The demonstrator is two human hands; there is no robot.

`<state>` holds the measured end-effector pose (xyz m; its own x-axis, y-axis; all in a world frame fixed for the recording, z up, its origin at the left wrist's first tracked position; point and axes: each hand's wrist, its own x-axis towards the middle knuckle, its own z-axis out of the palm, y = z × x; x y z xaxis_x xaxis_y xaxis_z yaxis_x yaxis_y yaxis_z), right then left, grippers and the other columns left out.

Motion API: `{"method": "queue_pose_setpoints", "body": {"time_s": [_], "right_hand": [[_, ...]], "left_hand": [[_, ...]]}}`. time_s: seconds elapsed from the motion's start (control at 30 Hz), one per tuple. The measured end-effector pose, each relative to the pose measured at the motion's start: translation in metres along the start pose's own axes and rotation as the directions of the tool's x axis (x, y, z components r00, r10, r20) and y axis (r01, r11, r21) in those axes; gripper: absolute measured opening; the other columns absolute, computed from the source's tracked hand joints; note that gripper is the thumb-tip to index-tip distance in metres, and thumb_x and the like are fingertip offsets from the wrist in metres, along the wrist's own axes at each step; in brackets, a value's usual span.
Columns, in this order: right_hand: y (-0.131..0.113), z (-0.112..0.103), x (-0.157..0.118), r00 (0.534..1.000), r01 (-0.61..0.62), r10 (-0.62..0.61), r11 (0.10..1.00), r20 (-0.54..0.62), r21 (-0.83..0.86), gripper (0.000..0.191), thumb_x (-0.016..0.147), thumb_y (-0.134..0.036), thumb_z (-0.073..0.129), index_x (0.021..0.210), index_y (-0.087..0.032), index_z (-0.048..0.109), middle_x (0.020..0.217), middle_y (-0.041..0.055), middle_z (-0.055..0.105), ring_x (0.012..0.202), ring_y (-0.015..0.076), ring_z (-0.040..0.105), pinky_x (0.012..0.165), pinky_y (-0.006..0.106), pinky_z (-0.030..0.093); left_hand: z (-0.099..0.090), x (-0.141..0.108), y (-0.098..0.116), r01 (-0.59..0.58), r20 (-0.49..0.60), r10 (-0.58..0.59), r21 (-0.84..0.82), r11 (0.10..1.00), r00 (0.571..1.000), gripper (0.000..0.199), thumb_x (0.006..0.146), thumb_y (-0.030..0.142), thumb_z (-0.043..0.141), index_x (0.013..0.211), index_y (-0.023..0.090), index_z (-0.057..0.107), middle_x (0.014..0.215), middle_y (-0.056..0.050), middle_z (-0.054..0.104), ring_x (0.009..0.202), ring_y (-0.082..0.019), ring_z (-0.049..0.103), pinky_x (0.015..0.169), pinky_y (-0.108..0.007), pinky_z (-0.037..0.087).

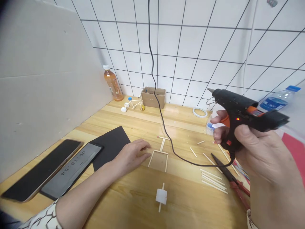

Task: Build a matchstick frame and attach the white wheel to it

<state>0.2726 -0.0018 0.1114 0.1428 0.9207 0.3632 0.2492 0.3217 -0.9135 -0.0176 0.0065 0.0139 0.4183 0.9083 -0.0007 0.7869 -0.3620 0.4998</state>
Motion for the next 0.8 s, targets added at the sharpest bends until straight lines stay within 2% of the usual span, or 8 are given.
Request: {"method": "queue_pose_setpoints", "body": {"time_s": [0.1, 0.2, 0.3, 0.4, 0.47, 0.53, 0.7, 0.8], "right_hand": [[-0.012, 0.006, -0.010, 0.999, -0.037, 0.030, 0.984, 0.039, 0.175, 0.022, 0.080, -0.037, 0.055, 0.095, -0.025, 0.065, 0.098, 0.0076, 0.055, 0.056, 0.0155, 0.051, 0.043, 0.030, 0.045], [-0.025, 0.017, -0.026, 0.993, -0.112, 0.094, 0.951, 0.073, 0.290, 0.024, 0.083, -0.039, 0.050, 0.101, -0.028, 0.063, 0.100, 0.0061, 0.053, 0.055, 0.0137, 0.047, 0.042, 0.027, 0.044], [-0.036, 0.028, -0.044, 0.983, -0.161, 0.115, 0.914, 0.141, 0.372, 0.032, 0.085, -0.044, 0.047, 0.108, -0.029, 0.061, 0.103, 0.0054, 0.051, 0.057, 0.0134, 0.046, 0.046, 0.028, 0.045], [-0.041, 0.034, -0.056, 0.947, -0.283, 0.193, 0.880, 0.258, 0.382, 0.038, 0.082, -0.052, 0.047, 0.108, -0.028, 0.061, 0.099, 0.0063, 0.051, 0.059, 0.0152, 0.045, 0.045, 0.029, 0.043], [-0.040, 0.036, -0.060, 0.934, -0.320, 0.224, 0.871, 0.279, 0.373, 0.040, 0.079, -0.055, 0.050, 0.108, -0.029, 0.061, 0.095, 0.0061, 0.052, 0.059, 0.0156, 0.045, 0.045, 0.029, 0.043], [-0.035, 0.039, -0.064, 0.922, -0.353, 0.254, 0.863, 0.292, 0.362, 0.040, 0.077, -0.055, 0.053, 0.105, -0.028, 0.062, 0.091, 0.0056, 0.054, 0.059, 0.0158, 0.046, 0.048, 0.029, 0.043], [-0.005, 0.053, -0.075, 0.852, -0.485, 0.372, 0.825, 0.368, 0.289, 0.035, 0.080, -0.051, 0.054, 0.100, -0.024, 0.063, 0.086, 0.0051, 0.058, 0.059, 0.0144, 0.048, 0.050, 0.027, 0.039], [0.013, 0.058, -0.082, 0.754, -0.568, 0.428, 0.805, 0.499, 0.168, 0.034, 0.084, -0.049, 0.050, 0.100, -0.020, 0.062, 0.067, 0.0025, 0.057, 0.057, 0.0143, 0.047, 0.050, 0.025, 0.035]], "left_hand": [[0.004, -0.002, 0.005, -0.154, -0.154, 0.149, -0.023, 0.988, 0.977, 0.041, 0.082, 0.026, 0.051, 0.121, 0.017, 0.046, 0.121, -0.010, 0.052, 0.114, -0.020, 0.047, 0.093, -0.031, 0.041], [0.005, -0.008, 0.016, -0.373, -0.187, 0.372, 0.033, 0.927, 0.909, 0.050, 0.082, 0.022, 0.050, 0.130, 0.014, 0.038, 0.136, -0.014, 0.039, 0.129, -0.021, 0.031, 0.105, -0.035, 0.030], [0.002, -0.014, 0.029, -0.563, -0.052, 0.569, 0.094, 0.821, 0.821, 0.043, 0.078, 0.018, 0.053, 0.121, 0.017, 0.048, 0.138, -0.011, 0.039, 0.136, -0.026, 0.019, 0.110, -0.044, 0.016], [-0.006, -0.022, 0.037, -0.641, 0.127, 0.630, 0.074, 0.764, 0.766, 0.017, 0.076, 0.016, 0.053, 0.090, 0.019, 0.061, 0.115, -0.007, 0.060, 0.122, -0.025, 0.042, 0.109, -0.043, 0.019], [-0.015, -0.028, 0.036, -0.604, 0.226, 0.581, 0.045, 0.796, 0.782, 0.012, 0.078, 0.014, 0.050, 0.075, 0.019, 0.061, 0.086, -0.003, 0.067, 0.094, -0.018, 0.058, 0.098, -0.033, 0.034], [-0.026, -0.037, 0.033, -0.512, 0.287, 0.480, 0.044, 0.858, 0.829, 0.011, 0.076, 0.015, 0.052, 0.075, 0.019, 0.062, 0.076, -0.003, 0.066, 0.077, -0.017, 0.060, 0.076, -0.027, 0.044], [-0.048, -0.061, 0.025, -0.330, 0.384, 0.315, -0.029, 0.944, 0.868, 0.024, 0.070, 0.032, 0.068, 0.092, 0.022, 0.064, 0.085, -0.001, 0.067, 0.075, -0.017, 0.060, 0.062, -0.024, 0.041], [-0.045, -0.063, 0.022, -0.178, 0.456, 0.209, -0.110, 0.978, 0.865, 0.034, 0.069, 0.043, 0.068, 0.096, 0.023, 0.064, 0.087, 0.000, 0.067, 0.074, -0.016, 0.060, 0.059, -0.021, 0.041]]}}
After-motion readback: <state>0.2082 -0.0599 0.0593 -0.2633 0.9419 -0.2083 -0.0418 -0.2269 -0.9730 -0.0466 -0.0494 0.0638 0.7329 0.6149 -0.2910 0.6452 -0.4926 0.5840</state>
